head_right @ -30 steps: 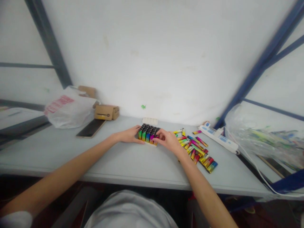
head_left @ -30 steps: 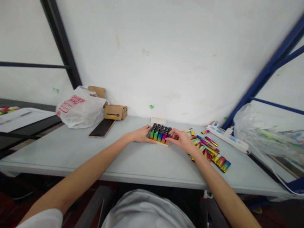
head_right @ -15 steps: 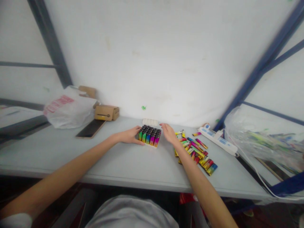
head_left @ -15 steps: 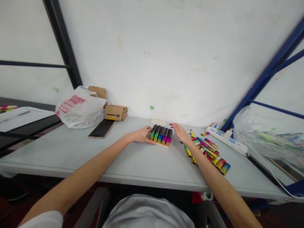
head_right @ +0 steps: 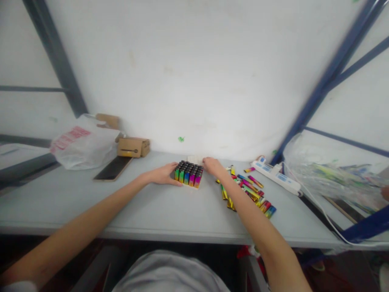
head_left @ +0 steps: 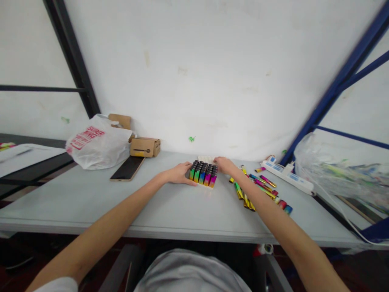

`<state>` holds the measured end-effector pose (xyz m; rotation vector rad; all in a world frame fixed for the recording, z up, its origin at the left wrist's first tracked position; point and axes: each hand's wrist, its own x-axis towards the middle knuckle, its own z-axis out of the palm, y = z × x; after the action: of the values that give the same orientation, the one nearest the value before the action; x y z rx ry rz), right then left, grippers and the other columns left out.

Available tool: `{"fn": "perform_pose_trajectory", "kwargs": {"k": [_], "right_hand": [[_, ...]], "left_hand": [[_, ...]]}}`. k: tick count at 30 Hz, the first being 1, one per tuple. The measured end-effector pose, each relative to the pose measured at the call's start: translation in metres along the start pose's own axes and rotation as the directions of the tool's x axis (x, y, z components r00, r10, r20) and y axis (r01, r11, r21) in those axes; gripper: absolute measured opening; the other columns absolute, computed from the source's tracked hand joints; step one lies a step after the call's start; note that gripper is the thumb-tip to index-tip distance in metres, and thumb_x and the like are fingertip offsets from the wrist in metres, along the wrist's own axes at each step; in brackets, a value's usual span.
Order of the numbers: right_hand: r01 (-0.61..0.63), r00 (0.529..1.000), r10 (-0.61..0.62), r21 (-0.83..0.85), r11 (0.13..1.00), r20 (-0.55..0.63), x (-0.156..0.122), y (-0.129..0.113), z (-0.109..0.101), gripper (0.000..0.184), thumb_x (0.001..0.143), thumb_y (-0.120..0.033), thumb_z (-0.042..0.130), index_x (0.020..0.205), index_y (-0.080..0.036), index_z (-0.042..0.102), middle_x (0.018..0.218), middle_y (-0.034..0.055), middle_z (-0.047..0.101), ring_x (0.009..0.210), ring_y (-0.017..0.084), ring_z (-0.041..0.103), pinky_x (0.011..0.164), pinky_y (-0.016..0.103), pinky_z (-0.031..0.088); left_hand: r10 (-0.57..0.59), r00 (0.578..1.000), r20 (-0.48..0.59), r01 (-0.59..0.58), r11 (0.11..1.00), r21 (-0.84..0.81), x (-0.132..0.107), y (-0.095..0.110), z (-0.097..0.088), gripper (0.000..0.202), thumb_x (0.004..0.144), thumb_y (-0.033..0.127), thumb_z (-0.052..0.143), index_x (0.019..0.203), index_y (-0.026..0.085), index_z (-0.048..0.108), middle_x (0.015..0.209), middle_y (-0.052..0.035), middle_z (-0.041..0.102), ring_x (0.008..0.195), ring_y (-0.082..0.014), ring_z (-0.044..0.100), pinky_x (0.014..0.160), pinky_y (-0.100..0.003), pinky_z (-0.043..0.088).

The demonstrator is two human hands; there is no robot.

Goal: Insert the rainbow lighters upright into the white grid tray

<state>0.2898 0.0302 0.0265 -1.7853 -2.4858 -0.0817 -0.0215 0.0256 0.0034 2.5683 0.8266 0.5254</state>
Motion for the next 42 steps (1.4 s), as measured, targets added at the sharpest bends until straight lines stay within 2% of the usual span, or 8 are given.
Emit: {"fn": "perform_pose_trajectory", "kwargs": {"k": [6,14,17,22,27,33,37,42], "right_hand": [[-0.004,1.0,0.005,0.027,1.0,-0.027,-0.055,0.018,-0.006,0.022,0.105,-0.024,0.069,0.122,-0.012,0.078,0.121,0.0184,0.08,0.113,0.028,0.076,0.101,0.033,0.053],[0.196,0.98,-0.198,0.204,0.959,-0.013,-0.074,0.008,-0.007,0.013,0.095,-0.026,0.082,0.107,-0.02,0.084,0.107,0.0109,0.081,0.099,0.026,0.075,0.092,0.034,0.054],[0.328,0.942,-0.332,0.305,0.894,-0.038,-0.078,-0.004,-0.008,0.015,0.094,-0.024,0.083,0.108,-0.02,0.084,0.11,0.0101,0.081,0.102,0.026,0.075,0.096,0.035,0.055],[0.407,0.911,-0.404,0.33,0.852,-0.08,-0.083,-0.026,-0.006,0.016,0.098,-0.025,0.081,0.113,-0.02,0.083,0.115,0.0108,0.081,0.107,0.026,0.075,0.103,0.038,0.055],[0.441,0.897,-0.427,0.317,0.84,-0.114,-0.085,-0.031,-0.004,0.016,0.099,-0.025,0.08,0.114,-0.02,0.082,0.114,0.0105,0.08,0.106,0.026,0.075,0.102,0.037,0.055],[0.364,0.931,-0.345,0.235,0.901,-0.121,-0.089,-0.032,-0.005,0.018,0.102,-0.026,0.077,0.119,-0.02,0.08,0.113,0.0105,0.077,0.101,0.024,0.074,0.096,0.035,0.054],[0.266,0.962,-0.249,0.171,0.949,-0.112,-0.089,-0.039,-0.003,0.016,0.104,-0.029,0.075,0.116,-0.019,0.079,0.114,0.0113,0.075,0.095,0.023,0.073,0.09,0.032,0.053],[0.301,0.951,-0.265,0.291,0.908,-0.157,-0.086,-0.035,-0.008,0.021,0.106,-0.034,0.073,0.121,-0.019,0.077,0.109,0.0094,0.077,0.093,0.022,0.073,0.09,0.032,0.054]], "left_hand": [[-0.107,0.993,-0.038,0.11,0.991,0.073,-0.002,-0.016,-0.018,0.09,0.073,0.084,0.083,0.134,0.019,0.07,0.138,-0.0151,0.069,0.128,-0.0377,0.067,0.117,-0.044,0.052],[-0.311,0.917,-0.249,0.357,0.919,0.169,-0.005,-0.054,-0.033,0.091,0.07,0.09,0.073,0.124,0.016,0.074,0.131,-0.0189,0.074,0.125,-0.0413,0.069,0.112,-0.044,0.055],[-0.307,0.925,-0.224,0.349,0.92,0.179,0.013,-0.055,-0.031,0.083,0.072,0.089,0.072,0.117,0.02,0.075,0.125,-0.0163,0.077,0.121,-0.0398,0.07,0.107,-0.042,0.056],[-0.271,0.954,-0.132,0.295,0.926,0.237,0.062,-0.042,-0.023,0.073,0.071,0.087,0.074,0.101,0.021,0.077,0.102,-0.0123,0.078,0.109,-0.0372,0.069,0.098,-0.041,0.057],[-0.237,0.961,-0.144,0.265,0.938,0.223,0.082,-0.038,-0.012,0.08,0.072,0.09,0.073,0.11,0.02,0.078,0.107,-0.0124,0.078,0.109,-0.037,0.069,0.098,-0.042,0.057],[-0.239,0.956,-0.17,0.27,0.945,0.185,0.07,-0.04,0.003,0.081,0.081,0.088,0.067,0.12,0.017,0.076,0.123,-0.0162,0.078,0.125,-0.0388,0.066,0.111,-0.044,0.053],[-0.206,0.957,-0.206,0.24,0.958,0.158,0.051,-0.036,0.009,0.072,0.094,0.081,0.056,0.119,0.018,0.079,0.121,-0.0162,0.079,0.128,-0.038,0.066,0.115,-0.045,0.052],[-0.15,0.979,-0.139,0.168,0.978,0.124,0.025,-0.02,0.002,0.078,0.103,0.081,0.039,0.122,0.018,0.082,0.126,-0.0157,0.079,0.125,-0.0372,0.07,0.117,-0.045,0.05]]}}
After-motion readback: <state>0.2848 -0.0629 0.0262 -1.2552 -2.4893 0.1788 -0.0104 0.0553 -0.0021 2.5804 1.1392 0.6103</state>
